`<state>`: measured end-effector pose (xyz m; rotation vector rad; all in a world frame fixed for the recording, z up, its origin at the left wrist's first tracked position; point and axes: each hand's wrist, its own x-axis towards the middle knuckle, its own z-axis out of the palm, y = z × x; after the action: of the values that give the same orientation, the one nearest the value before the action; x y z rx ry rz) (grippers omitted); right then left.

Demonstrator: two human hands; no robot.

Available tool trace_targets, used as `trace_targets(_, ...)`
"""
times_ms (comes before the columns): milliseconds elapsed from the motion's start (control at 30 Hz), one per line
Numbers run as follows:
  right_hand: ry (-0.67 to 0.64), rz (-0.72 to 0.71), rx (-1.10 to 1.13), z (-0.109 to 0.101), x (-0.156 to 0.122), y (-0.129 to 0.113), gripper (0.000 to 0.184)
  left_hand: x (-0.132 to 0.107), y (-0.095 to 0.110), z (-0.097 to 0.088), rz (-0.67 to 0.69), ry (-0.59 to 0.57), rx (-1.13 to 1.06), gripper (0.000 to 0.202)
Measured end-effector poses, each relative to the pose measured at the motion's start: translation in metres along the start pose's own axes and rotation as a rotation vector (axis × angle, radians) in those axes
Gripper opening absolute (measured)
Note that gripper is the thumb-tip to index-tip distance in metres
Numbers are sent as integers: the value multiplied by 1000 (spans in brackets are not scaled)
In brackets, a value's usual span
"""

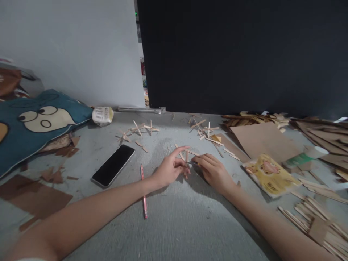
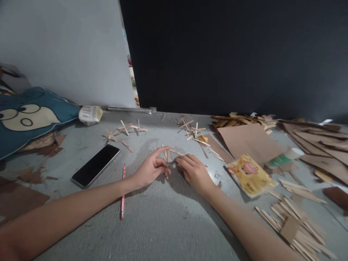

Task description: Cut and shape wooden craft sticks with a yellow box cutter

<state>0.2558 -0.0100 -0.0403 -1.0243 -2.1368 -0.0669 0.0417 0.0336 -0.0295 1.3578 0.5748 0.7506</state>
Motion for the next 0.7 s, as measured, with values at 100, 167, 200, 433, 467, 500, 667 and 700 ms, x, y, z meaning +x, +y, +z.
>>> trace_targets(100, 1, -28, 1, -1, 2, -2, 32, 2, -6, -2, -18, 14, 23, 52)
trace_targets(167, -3, -42, -1, -2, 2, -3, 33, 3, -9, -2, -34, 23, 39, 31)
trace_targets(200, -5, -47, -2, -2, 2, -3, 33, 4, -10, -2, -42, 25, 42, 20)
trace_targets(433, 9, -24, 10, -2, -1, -1, 33, 7, -1, -1, -60, -29, 53, 32)
trace_targets(467, 7, -21, 11, -2, -1, -1, 33, 7, 1, -2, -62, -38, 58, 36)
trace_targets(500, 5, -19, 13, -2, -2, -1, 33, 7, 2, -2, -65, -47, 57, 39)
trace_targets(667, 24, -10, 26, -2, -2, 0, 33, 6, 3, -3, -44, -38, 42, 42)
trace_targets(700, 30, -5, 29, -2, -2, 1, 32, 5, 3, -3, -37, -35, 39, 41)
